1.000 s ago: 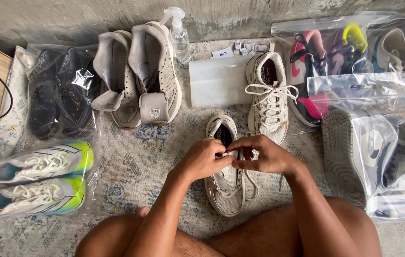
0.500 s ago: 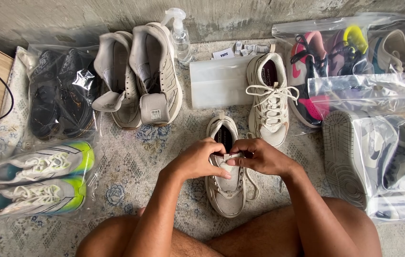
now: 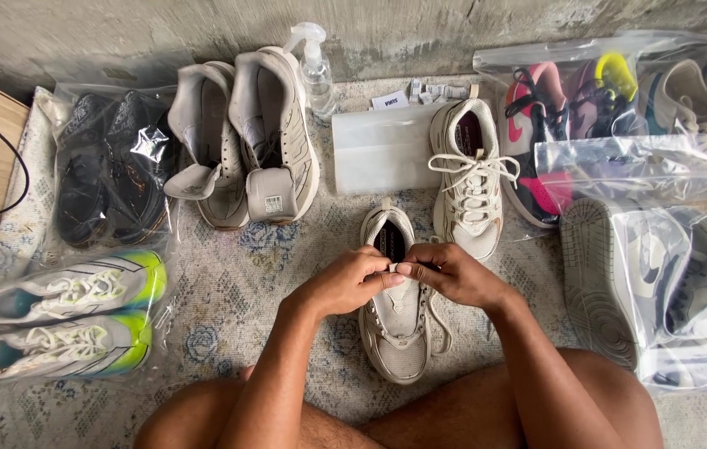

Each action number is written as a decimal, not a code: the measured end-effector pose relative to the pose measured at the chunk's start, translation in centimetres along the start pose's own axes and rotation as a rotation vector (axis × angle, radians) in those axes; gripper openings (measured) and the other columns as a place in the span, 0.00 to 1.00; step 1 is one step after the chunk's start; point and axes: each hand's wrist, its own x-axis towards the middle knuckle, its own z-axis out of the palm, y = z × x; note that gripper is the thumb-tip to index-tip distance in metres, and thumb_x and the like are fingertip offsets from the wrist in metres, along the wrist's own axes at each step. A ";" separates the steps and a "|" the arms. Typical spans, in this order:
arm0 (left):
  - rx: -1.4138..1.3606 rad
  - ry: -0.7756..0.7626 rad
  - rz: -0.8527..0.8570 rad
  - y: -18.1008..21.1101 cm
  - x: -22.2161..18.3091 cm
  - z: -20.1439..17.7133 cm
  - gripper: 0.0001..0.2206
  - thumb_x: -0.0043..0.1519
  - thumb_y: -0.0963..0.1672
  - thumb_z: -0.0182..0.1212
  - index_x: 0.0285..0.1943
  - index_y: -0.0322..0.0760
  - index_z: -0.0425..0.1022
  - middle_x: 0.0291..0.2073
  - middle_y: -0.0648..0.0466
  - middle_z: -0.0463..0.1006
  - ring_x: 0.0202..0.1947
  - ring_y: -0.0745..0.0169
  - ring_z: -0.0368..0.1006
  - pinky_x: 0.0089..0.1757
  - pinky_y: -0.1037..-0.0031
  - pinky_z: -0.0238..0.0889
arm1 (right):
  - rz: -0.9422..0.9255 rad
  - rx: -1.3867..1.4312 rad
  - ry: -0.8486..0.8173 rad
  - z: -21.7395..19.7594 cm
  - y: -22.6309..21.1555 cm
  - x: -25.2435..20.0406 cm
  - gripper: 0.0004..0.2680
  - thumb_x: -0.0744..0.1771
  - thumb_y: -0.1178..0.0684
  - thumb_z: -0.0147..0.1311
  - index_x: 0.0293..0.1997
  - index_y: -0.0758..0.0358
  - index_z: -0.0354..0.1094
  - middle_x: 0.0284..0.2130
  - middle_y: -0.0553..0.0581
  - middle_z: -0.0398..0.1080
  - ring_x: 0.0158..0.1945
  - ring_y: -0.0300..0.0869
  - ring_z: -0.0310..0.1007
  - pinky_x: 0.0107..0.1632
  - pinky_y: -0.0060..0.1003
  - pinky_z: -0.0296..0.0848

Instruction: Threading laces through the eyelets of a sneaker and tying them while sitting on the floor.

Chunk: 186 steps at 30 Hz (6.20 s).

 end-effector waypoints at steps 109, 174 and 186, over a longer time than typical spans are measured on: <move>-1.321 0.475 0.077 2.8 0.1 1.8 0.25 0.49 0.44 0.73 0.54 0.28 0.72 0.37 0.43 0.75 0.38 0.53 0.73 0.42 0.59 0.73 | 0.713 -0.276 0.962 -2.6 5.1 0.7 0.47 0.52 0.43 0.75 0.77 0.61 0.45 0.60 0.78 0.62 0.66 0.66 0.61 0.67 0.60 0.57; -0.837 0.107 -0.085 3.0 -1.5 -1.8 0.42 0.34 0.50 0.71 0.61 0.28 0.71 0.38 0.44 0.78 0.36 0.47 0.77 0.38 0.60 0.71 | -0.138 0.775 0.547 -4.8 -2.5 1.0 0.24 0.71 0.38 0.26 0.71 0.66 0.52 0.56 0.70 0.65 0.55 0.54 0.68 0.55 0.55 0.69; -0.235 0.575 -0.036 6.5 -2.6 5.5 0.40 0.41 0.47 0.77 0.65 0.36 0.64 0.41 0.49 0.77 0.32 0.57 0.81 0.31 0.67 0.82 | 0.254 0.535 0.672 5.0 -6.3 -2.9 0.36 0.54 0.52 0.65 0.70 0.70 0.55 0.56 0.70 0.72 0.56 0.59 0.76 0.59 0.56 0.76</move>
